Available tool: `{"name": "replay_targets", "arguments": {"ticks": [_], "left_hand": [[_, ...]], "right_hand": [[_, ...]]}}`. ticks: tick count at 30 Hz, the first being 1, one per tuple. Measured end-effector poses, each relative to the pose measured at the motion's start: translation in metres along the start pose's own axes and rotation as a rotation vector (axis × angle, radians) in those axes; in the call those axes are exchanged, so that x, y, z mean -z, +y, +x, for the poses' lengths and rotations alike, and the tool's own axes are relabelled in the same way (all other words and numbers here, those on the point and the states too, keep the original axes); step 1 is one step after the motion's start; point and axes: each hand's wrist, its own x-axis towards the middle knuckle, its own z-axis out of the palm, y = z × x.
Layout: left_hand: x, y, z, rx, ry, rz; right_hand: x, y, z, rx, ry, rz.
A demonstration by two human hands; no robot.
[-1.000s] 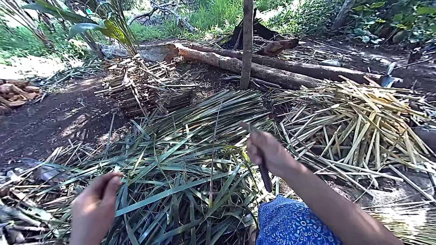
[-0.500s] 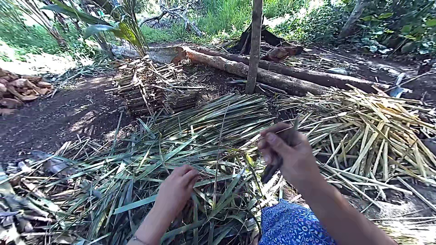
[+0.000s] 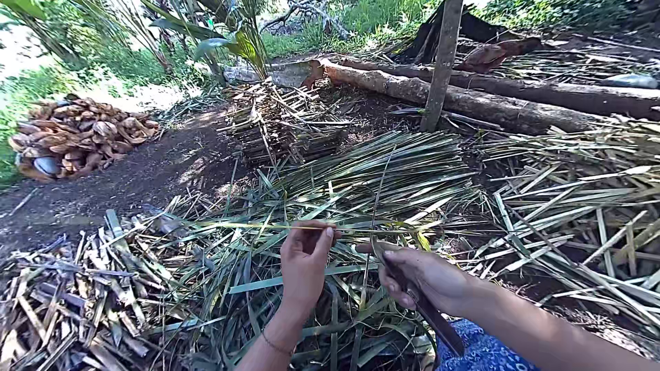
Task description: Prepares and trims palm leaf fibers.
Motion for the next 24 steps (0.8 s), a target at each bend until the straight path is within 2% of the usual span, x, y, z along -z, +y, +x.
{"name": "replay_targets", "arguments": {"ticks": [2, 7, 12, 17, 24], "left_hand": [[-0.005, 0.004, -0.006, -0.006, 0.01, -0.102], [-0.008, 0.009, -0.016, 0.048, -0.018, -0.169], [-0.007, 0.016, -0.023, 0.132, -0.003, -0.196], [0.005, 0.023, -0.016, 0.13, 0.087, -0.194], [-0.014, 0.011, -0.027, 0.041, -0.05, -0.222]], "right_hand": [[-0.003, 0.002, 0.003, 0.033, 0.006, 0.042], [-0.003, 0.0, 0.002, 0.282, 0.011, 0.14], [0.0, -0.004, -0.002, 0.335, 0.095, 0.149], [0.015, -0.012, -0.008, 0.429, 0.216, 0.158], [-0.001, -0.004, -0.009, 0.419, 0.143, 0.013]]}}
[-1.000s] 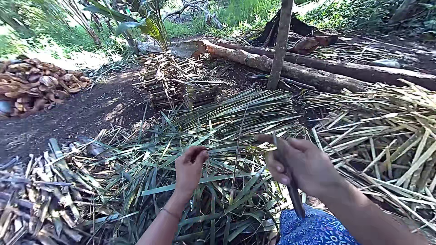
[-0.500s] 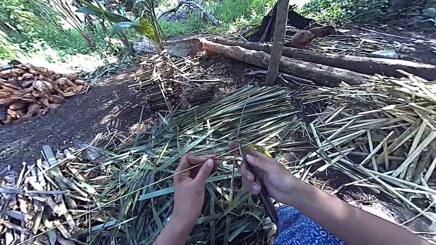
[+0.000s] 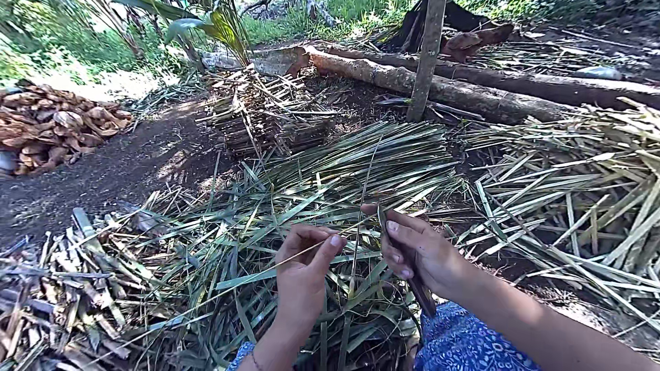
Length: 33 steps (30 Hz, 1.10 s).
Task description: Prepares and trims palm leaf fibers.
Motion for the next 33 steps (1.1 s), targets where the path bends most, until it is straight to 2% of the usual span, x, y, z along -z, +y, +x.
{"name": "replay_targets", "arguments": {"ticks": [7, 10, 13, 16, 18, 21, 24, 30, 33], "left_hand": [[-0.009, -0.008, -0.006, -0.177, -0.077, -0.02], [-0.011, -0.005, -0.008, -0.178, -0.082, -0.014], [-0.006, 0.0, -0.007, -0.181, -0.08, -0.012], [-0.001, 0.002, -0.007, -0.201, -0.061, 0.013], [0.001, 0.0, -0.007, -0.225, -0.061, 0.036], [0.0, -0.004, -0.009, -0.253, -0.085, 0.076], [-0.005, -0.007, -0.012, -0.284, -0.123, 0.113], [0.007, -0.007, -0.008, -0.506, -0.217, 0.343], [0.012, -0.005, -0.006, -0.565, -0.235, 0.418]], "right_hand": [[-0.006, -0.005, -0.01, -0.092, -0.237, 0.056], [-0.004, -0.005, -0.01, -0.032, -0.168, 0.023], [0.01, -0.012, -0.006, 0.064, -0.011, -0.02], [0.023, -0.019, -0.003, 0.079, 0.102, 0.006], [0.025, -0.018, -0.004, 0.028, 0.041, 0.052], [0.015, -0.013, -0.008, -0.081, -0.176, 0.077], [-0.002, -0.01, -0.011, -0.153, -0.314, 0.05], [-0.002, -0.011, -0.008, -0.076, -0.229, 0.051], [0.009, -0.014, -0.006, -0.013, -0.147, 0.05]]}}
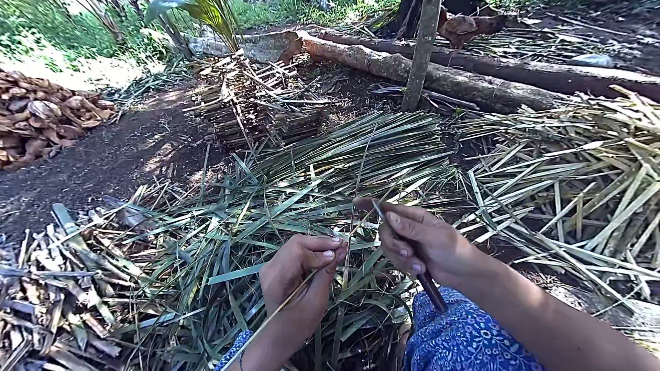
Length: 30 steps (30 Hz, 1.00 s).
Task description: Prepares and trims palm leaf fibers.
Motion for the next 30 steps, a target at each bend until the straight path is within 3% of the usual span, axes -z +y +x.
{"name": "replay_targets", "arguments": {"ticks": [6, 11, 16, 21, 25, 27, 30], "left_hand": [[0.0, -0.005, -0.002, -0.081, 0.0, 0.054], [0.0, -0.008, -0.002, -0.169, -0.022, 0.091], [0.008, -0.005, -0.001, -0.155, -0.026, 0.099], [0.005, -0.007, -0.004, -0.26, -0.088, 0.13], [0.016, 0.005, -0.004, -0.286, -0.057, 0.174], [0.018, 0.002, -0.004, -0.16, 0.016, 0.164], [0.011, -0.001, -0.005, 0.105, 0.118, 0.012]], "right_hand": [[0.002, -0.001, 0.002, 0.045, 0.118, 0.051], [-0.014, 0.007, -0.001, -0.143, -0.244, 0.007], [0.024, -0.005, 0.007, 0.073, 0.068, 0.05], [0.033, -0.005, 0.013, 0.073, 0.227, 0.035], [0.062, -0.013, 0.014, 0.134, 0.532, 0.11], [0.061, -0.012, 0.007, 0.11, 0.437, 0.117], [0.043, -0.003, -0.001, 0.014, 0.03, 0.154]]}}
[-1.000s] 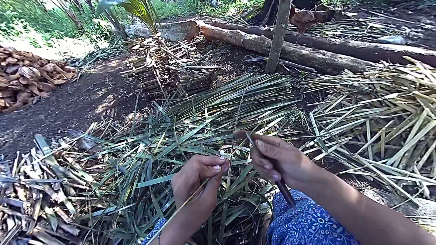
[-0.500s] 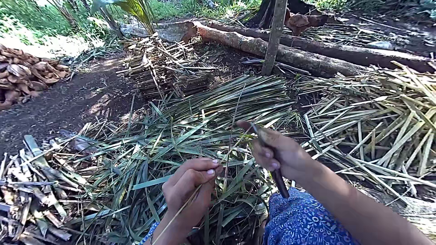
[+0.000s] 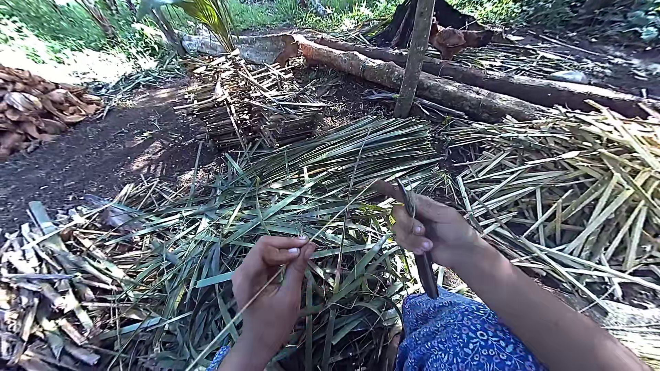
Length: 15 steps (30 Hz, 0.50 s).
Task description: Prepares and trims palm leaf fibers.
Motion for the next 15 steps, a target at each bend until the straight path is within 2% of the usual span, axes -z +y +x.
{"name": "replay_targets", "arguments": {"ticks": [1, 3, 6, 8, 10, 12, 14, 15], "left_hand": [[-0.003, 0.001, -0.001, 0.074, 0.028, -0.066], [-0.01, 0.003, -0.002, 0.175, 0.07, -0.176], [-0.016, 0.004, -0.002, 0.259, 0.086, -0.292], [-0.013, 0.004, 0.0, 0.29, 0.087, -0.318], [-0.006, 0.003, 0.003, 0.283, 0.101, -0.303], [0.004, 0.001, 0.007, 0.261, 0.13, -0.276], [0.015, 0.001, 0.01, 0.255, 0.187, -0.249], [0.018, 0.001, 0.012, 0.254, 0.204, -0.23]], "right_hand": [[-0.008, 0.004, 0.0, -0.039, -0.079, 0.004], [-0.023, 0.014, 0.002, -0.088, -0.118, 0.0], [-0.04, 0.024, 0.005, -0.097, -0.091, -0.017], [-0.042, 0.022, 0.006, -0.037, -0.033, -0.028], [-0.031, 0.014, 0.009, 0.079, 0.077, -0.031], [-0.013, 0.003, 0.013, 0.186, 0.277, 0.0], [0.006, -0.007, 0.017, 0.223, 0.515, 0.008], [0.015, -0.008, 0.018, 0.202, 0.561, -0.092]]}}
